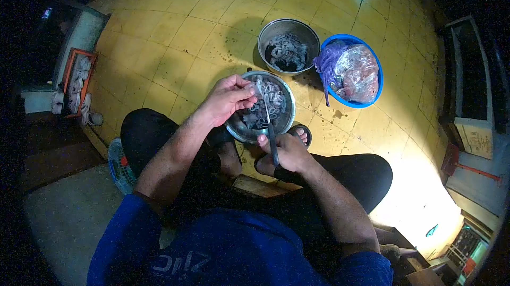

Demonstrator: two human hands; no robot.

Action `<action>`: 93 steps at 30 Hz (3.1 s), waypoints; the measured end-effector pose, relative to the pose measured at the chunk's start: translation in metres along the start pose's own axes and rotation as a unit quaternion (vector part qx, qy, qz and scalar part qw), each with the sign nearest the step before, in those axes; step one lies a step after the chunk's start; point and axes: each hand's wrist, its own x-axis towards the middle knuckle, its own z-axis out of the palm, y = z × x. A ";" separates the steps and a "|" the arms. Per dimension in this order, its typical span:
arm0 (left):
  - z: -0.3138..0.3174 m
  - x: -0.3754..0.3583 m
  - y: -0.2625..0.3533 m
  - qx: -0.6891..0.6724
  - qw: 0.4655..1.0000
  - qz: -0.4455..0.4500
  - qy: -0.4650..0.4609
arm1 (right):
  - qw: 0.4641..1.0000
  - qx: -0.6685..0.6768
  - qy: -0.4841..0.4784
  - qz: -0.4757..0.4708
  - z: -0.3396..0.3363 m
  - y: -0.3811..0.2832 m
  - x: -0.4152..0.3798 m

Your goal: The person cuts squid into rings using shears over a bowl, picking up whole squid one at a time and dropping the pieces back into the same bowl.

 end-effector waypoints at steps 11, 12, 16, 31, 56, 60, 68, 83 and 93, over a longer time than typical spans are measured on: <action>0.001 -0.001 -0.001 0.042 0.999 -0.024 -0.007 | 0.995 -0.093 0.017 -0.008 -0.001 -0.015 -0.008; 0.001 -0.001 -0.001 0.048 0.999 -0.022 -0.012 | 0.995 -0.098 0.019 -0.006 -0.001 -0.014 -0.007; 0.001 -0.001 0.002 0.074 0.997 -0.026 -0.025 | 0.990 -0.137 0.031 0.004 -0.001 -0.021 -0.011; -0.003 -0.003 0.004 0.092 0.989 -0.096 -0.069 | 0.988 -0.124 0.071 -0.052 0.000 -0.025 -0.017; 0.006 0.000 -0.012 0.026 0.999 0.021 0.004 | 0.994 -0.109 -0.004 -0.021 -0.001 -0.010 -0.004; 0.008 -0.001 -0.009 0.030 0.999 0.011 0.006 | 0.992 -0.120 0.033 -0.005 0.001 -0.016 -0.006; 0.002 0.001 -0.003 0.019 1.000 -0.003 0.011 | 0.984 -0.165 0.060 -0.040 0.001 -0.017 -0.011; 0.001 -0.001 -0.003 0.069 0.988 -0.125 -0.050 | 0.997 -0.072 0.016 -0.030 -0.002 -0.018 -0.012; -0.008 0.012 -0.019 0.254 0.959 -0.121 -0.026 | 0.981 -0.179 0.066 0.023 -0.030 -0.030 -0.015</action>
